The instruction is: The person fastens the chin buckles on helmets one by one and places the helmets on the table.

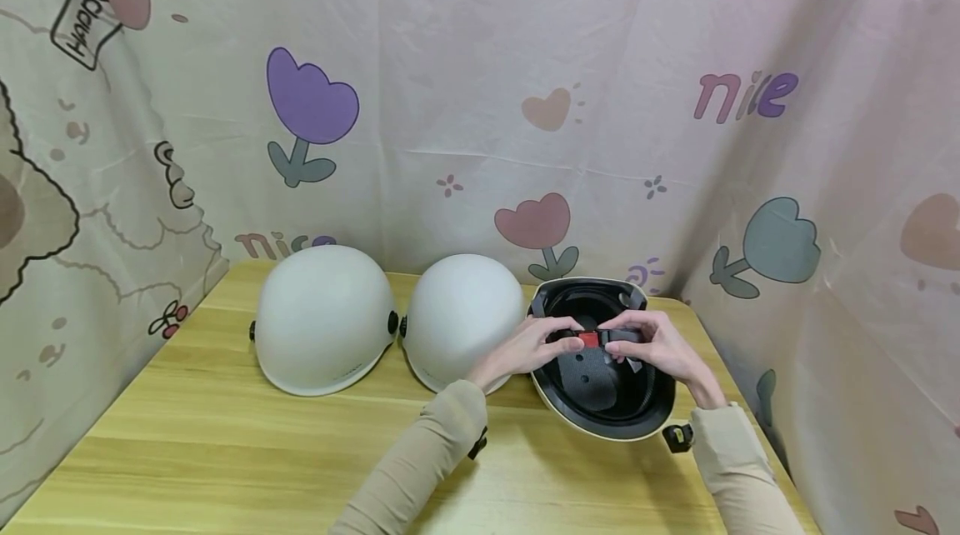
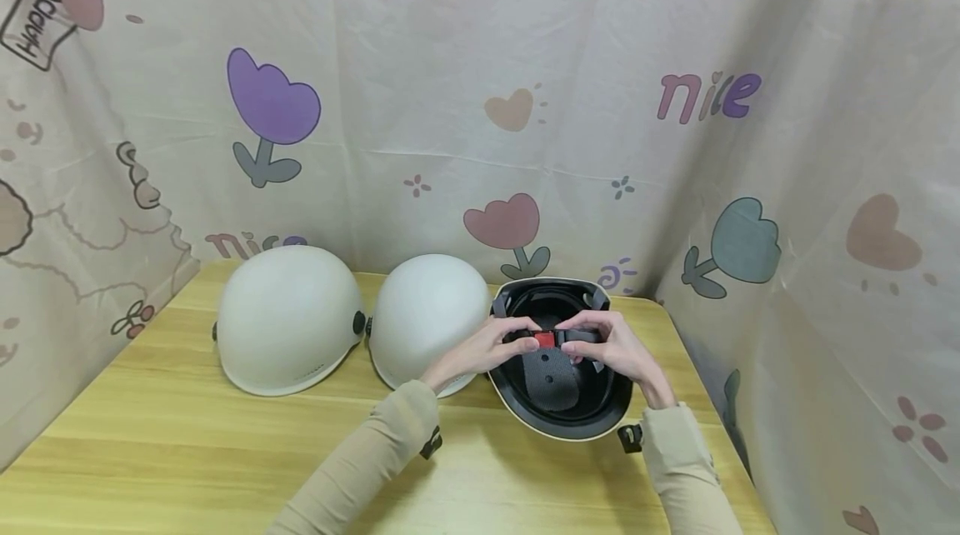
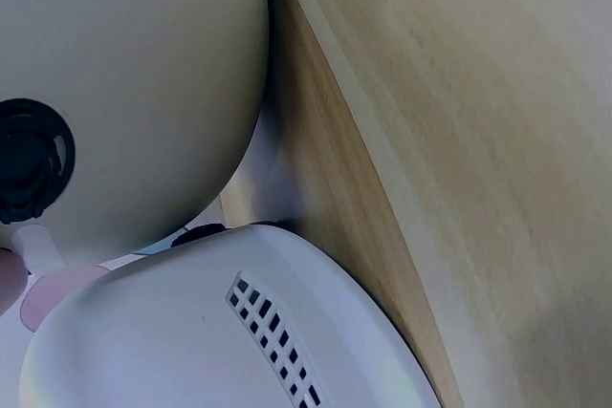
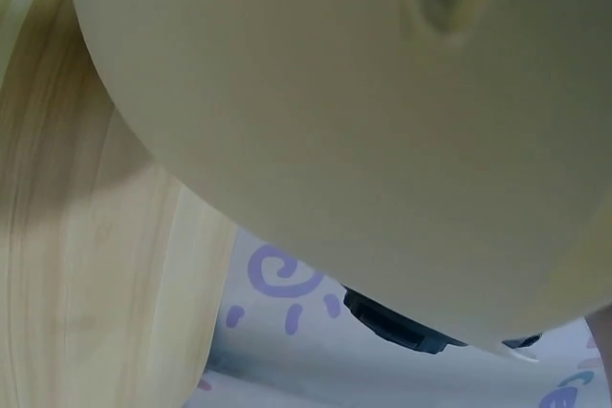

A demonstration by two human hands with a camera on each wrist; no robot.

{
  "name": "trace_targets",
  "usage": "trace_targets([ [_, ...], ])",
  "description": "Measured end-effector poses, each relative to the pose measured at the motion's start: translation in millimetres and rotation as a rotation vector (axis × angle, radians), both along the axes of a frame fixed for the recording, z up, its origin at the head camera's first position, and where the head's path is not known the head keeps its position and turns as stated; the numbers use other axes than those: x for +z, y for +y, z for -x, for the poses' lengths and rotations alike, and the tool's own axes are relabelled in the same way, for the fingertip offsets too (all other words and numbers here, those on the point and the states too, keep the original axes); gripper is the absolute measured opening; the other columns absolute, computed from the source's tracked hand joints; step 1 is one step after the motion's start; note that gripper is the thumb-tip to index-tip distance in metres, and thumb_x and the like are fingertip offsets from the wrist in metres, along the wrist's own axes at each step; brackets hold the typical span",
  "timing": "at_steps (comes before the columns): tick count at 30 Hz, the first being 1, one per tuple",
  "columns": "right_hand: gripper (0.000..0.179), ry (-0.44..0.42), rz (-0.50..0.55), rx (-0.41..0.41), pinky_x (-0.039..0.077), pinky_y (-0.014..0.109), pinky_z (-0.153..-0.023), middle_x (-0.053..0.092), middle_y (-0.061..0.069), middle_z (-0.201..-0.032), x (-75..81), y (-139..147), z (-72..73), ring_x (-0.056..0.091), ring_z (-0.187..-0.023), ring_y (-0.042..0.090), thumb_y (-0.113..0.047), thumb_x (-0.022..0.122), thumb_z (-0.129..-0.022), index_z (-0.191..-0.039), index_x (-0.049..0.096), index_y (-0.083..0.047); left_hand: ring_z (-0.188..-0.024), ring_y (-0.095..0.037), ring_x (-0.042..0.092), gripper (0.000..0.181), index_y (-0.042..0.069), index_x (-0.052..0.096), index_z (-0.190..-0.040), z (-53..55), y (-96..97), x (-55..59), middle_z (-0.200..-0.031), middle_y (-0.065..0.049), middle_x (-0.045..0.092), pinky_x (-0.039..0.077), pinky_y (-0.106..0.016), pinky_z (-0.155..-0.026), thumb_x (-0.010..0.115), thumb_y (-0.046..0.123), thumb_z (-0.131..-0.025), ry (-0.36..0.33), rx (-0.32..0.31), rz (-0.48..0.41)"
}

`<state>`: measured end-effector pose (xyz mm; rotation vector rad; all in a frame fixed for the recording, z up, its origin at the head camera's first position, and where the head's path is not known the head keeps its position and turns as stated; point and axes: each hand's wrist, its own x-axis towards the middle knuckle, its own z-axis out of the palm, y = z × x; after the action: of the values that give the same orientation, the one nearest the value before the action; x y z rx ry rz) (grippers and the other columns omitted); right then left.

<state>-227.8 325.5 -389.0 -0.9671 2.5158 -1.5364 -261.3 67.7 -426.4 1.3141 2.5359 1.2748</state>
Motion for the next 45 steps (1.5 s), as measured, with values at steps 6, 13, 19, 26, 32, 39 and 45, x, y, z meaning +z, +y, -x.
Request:
trace_targets([
  [6,0.025,0.014,-0.016,-0.026,0.045,0.032,-0.044,0.07,0.001,-0.076,-0.3,0,0.0,0.06,-0.059,0.005,0.005,0.07,-0.088,-0.113,0.069,0.004,-0.075,-0.005,0.052,0.026,0.021,0.067,-0.121,0.5,0.6,0.0,-0.105,0.003,0.074,0.044,-0.017,-0.076,0.06,0.034,-0.101,0.002,0.008,0.004],
  [13,0.024,0.029,-0.041,-0.069,0.047,0.025,-0.053,0.072,-0.007,-0.092,-3.3,3,2.5,0.057,-0.066,0.003,0.003,0.072,-0.088,-0.111,0.072,0.0,-0.082,-0.005,0.053,0.029,0.018,0.067,-0.125,0.0,1.7,0.0,-0.101,0.001,0.072,0.044,-0.017,-0.079,0.06,0.034,-0.101,-0.037,0.035,0.011],
  [19,0.024,0.034,-0.047,-0.071,0.049,0.024,-0.055,0.072,-0.007,-0.094,-4.7,5,3.9,0.059,-0.067,0.002,0.003,0.073,-0.087,-0.111,0.071,0.0,-0.074,-0.003,0.053,0.03,0.017,0.067,-0.125,0.8,2.5,-1.2,-0.088,-0.002,0.071,0.043,-0.016,-0.075,0.06,0.033,-0.101,-0.052,0.03,0.0],
  [26,0.025,0.034,-0.048,-0.063,0.048,0.024,-0.053,0.071,-0.01,-0.089,-5.4,4,4.3,0.057,-0.066,0.001,0.003,0.073,-0.087,-0.111,0.071,0.001,-0.067,0.001,0.052,0.03,0.015,0.067,-0.124,1.8,2.4,-2.6,-0.083,-0.012,0.072,0.04,-0.015,-0.069,0.06,0.033,-0.101,-0.08,0.01,-0.023],
  [32,0.024,0.035,-0.06,-0.073,0.047,0.024,-0.053,0.07,-0.006,-0.089,-5.3,5,4.3,0.056,-0.066,0.001,0.001,0.073,-0.087,-0.111,0.071,-0.001,-0.076,-0.004,0.06,0.031,0.017,0.065,-0.127,-0.1,2.3,-2.2,-0.091,-0.012,0.075,0.045,-0.018,-0.078,0.059,0.034,-0.102,-0.087,0.016,-0.035],
  [39,0.023,0.135,-0.149,-0.122,0.052,0.02,-0.064,0.075,0.009,-0.098,-2.8,6,3.1,0.06,-0.075,0.0,-0.001,0.076,-0.086,-0.108,0.074,-0.004,-0.125,-0.018,0.054,0.034,0.017,0.064,-0.127,-1.9,2.5,-5.6,-0.131,-0.001,0.066,0.044,-0.034,-0.109,0.07,0.026,-0.095,-0.004,0.048,-0.124],
  [45,0.022,0.358,-0.324,-0.181,0.045,0.023,-0.079,0.075,0.005,-0.097,-4.0,7,2.5,0.056,-0.089,0.008,-0.005,0.082,-0.08,-0.101,0.078,-0.012,-0.127,-0.023,0.049,0.032,0.01,0.067,-0.118,-1.2,1.8,-11.3,-0.129,-0.005,0.063,0.039,-0.039,-0.113,0.077,0.015,-0.088,0.104,0.035,-0.231],
])
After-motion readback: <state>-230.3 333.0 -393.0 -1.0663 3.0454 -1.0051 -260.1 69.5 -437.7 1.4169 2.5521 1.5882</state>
